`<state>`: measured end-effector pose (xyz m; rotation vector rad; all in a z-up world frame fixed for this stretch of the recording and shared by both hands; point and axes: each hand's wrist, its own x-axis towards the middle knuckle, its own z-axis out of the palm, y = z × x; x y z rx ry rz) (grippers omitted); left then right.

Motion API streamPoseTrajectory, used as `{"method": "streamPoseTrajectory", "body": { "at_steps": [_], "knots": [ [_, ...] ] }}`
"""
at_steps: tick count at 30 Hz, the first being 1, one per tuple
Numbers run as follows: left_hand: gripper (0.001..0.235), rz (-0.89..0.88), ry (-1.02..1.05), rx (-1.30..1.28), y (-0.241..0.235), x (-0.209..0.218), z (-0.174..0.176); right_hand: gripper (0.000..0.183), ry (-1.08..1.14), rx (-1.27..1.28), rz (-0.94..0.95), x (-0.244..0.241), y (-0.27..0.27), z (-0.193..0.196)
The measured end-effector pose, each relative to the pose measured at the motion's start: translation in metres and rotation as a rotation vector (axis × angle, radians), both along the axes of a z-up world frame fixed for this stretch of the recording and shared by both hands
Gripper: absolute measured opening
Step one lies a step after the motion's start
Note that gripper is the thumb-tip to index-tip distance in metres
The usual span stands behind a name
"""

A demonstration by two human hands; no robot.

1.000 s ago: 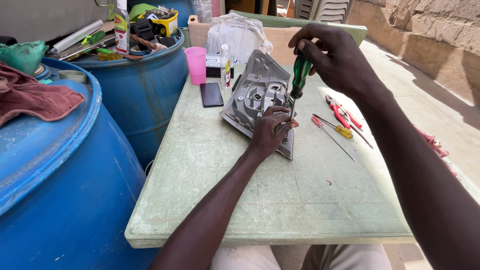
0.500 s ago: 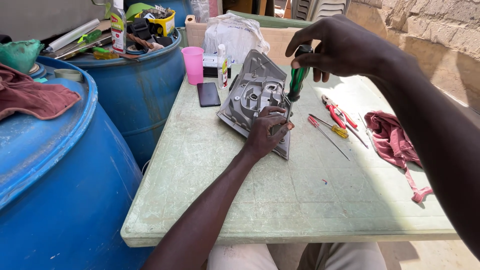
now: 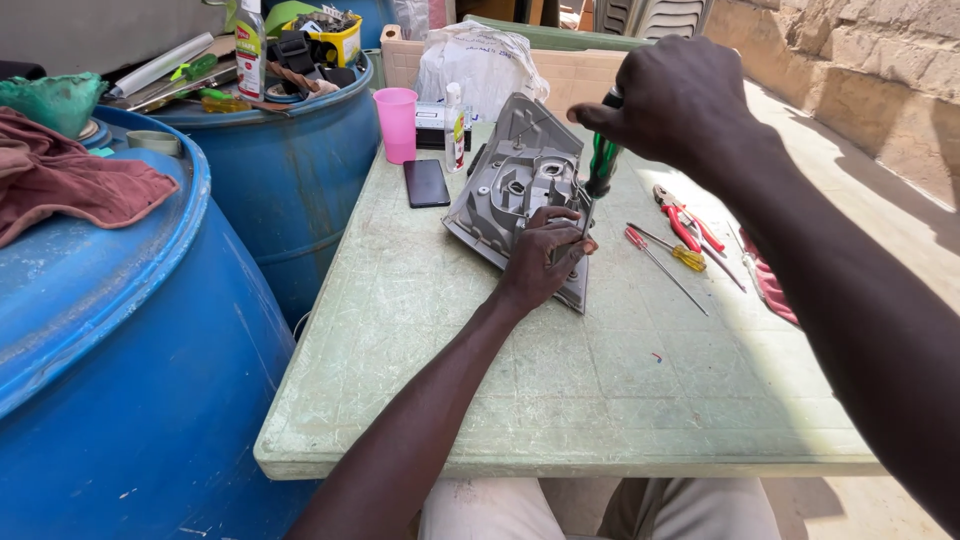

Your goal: Disassembling a car tail light assembly using a screwdriver

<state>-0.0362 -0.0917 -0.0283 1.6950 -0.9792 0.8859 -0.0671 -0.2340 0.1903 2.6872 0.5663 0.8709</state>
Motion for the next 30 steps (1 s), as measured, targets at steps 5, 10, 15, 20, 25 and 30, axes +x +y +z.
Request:
{"method": "streamPoseTrajectory", "body": {
  "at_steps": [5, 10, 15, 20, 25, 30],
  "knots": [
    [0.014, 0.010, 0.006, 0.008, -0.002, 0.005, -0.001, 0.060, 0.326, 0.109, -0.024, -0.035, 0.008, 0.028],
    [0.021, -0.001, -0.024, -0.015, 0.002, -0.001, 0.004, 0.063, 0.029, 0.048, 0.196, -0.003, -0.006, 0.007],
    [0.012, 0.006, -0.005, 0.013, 0.000, 0.002, 0.002, 0.049, 0.053, 0.143, 0.086, -0.020, 0.001, 0.005],
    [0.013, 0.017, 0.003, 0.016, -0.001, 0.001, -0.003, 0.038, 0.359, 0.227, 0.406, -0.026, -0.012, 0.012],
    [0.016, 0.013, -0.001, 0.021, 0.000, 0.004, -0.003, 0.071, -0.045, 0.056, -0.020, -0.018, -0.003, -0.003],
    [0.013, -0.003, 0.010, 0.042, 0.000, 0.003, 0.001, 0.034, 0.253, 0.079, 0.438, -0.009, -0.016, 0.016]
  ]
}}
